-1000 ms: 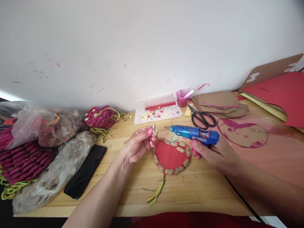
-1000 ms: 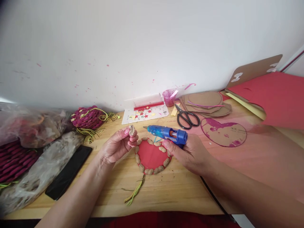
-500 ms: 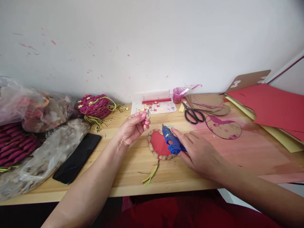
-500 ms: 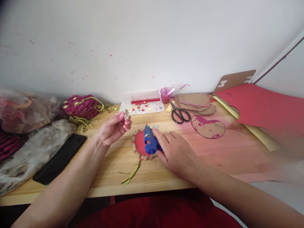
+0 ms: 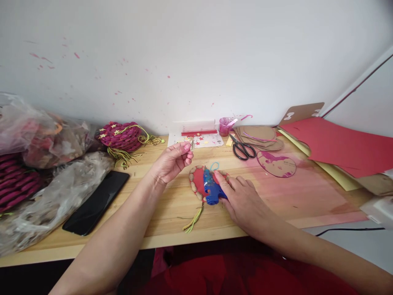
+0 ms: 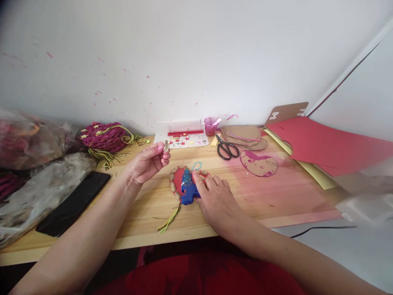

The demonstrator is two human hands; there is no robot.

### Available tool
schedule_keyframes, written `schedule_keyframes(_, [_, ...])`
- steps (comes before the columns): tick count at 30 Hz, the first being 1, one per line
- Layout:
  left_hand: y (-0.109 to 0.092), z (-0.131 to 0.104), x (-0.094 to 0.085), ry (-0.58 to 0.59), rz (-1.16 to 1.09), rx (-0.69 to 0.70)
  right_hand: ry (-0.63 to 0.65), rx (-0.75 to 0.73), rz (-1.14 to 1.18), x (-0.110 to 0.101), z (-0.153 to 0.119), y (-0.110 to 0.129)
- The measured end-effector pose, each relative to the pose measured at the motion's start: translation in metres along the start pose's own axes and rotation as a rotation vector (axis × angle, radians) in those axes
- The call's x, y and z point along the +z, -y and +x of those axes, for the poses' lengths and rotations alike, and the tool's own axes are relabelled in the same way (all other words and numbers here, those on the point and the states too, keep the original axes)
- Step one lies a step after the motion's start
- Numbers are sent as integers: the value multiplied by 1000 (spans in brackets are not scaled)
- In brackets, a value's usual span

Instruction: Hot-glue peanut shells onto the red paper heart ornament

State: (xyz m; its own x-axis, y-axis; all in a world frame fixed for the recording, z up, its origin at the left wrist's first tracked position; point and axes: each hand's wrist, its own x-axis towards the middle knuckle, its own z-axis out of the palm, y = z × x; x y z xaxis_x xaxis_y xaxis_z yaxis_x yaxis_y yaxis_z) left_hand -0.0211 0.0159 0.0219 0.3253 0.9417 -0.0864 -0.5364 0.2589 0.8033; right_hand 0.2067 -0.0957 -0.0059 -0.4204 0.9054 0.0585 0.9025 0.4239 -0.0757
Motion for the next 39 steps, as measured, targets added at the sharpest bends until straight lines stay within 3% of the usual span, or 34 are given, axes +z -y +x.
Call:
schedule_keyframes(7, [0, 0, 0, 17, 3, -6, 27, 55, 35, -6, -5, 6])
schedule_keyframes(22, [-1, -2, 2, 5, 50, -20, -4, -8, 80, -17, -7, -1])
schedule_keyframes(26, [-2, -3, 2, 15, 46, -32, -61, -24, 182, -33, 11, -32])
schedule_keyframes(29, [-3, -4, 2, 20, 38, -38, -154, 191, 114, -39, 39, -72])
schedule_keyframes(33, [-2, -6, 2, 23, 21, -41, -175, 332, 109, -32, 72, -116])
schedule_keyframes(39, [1, -6, 6, 38, -71, -47, -167, 415, 250, -17, 100, -133])
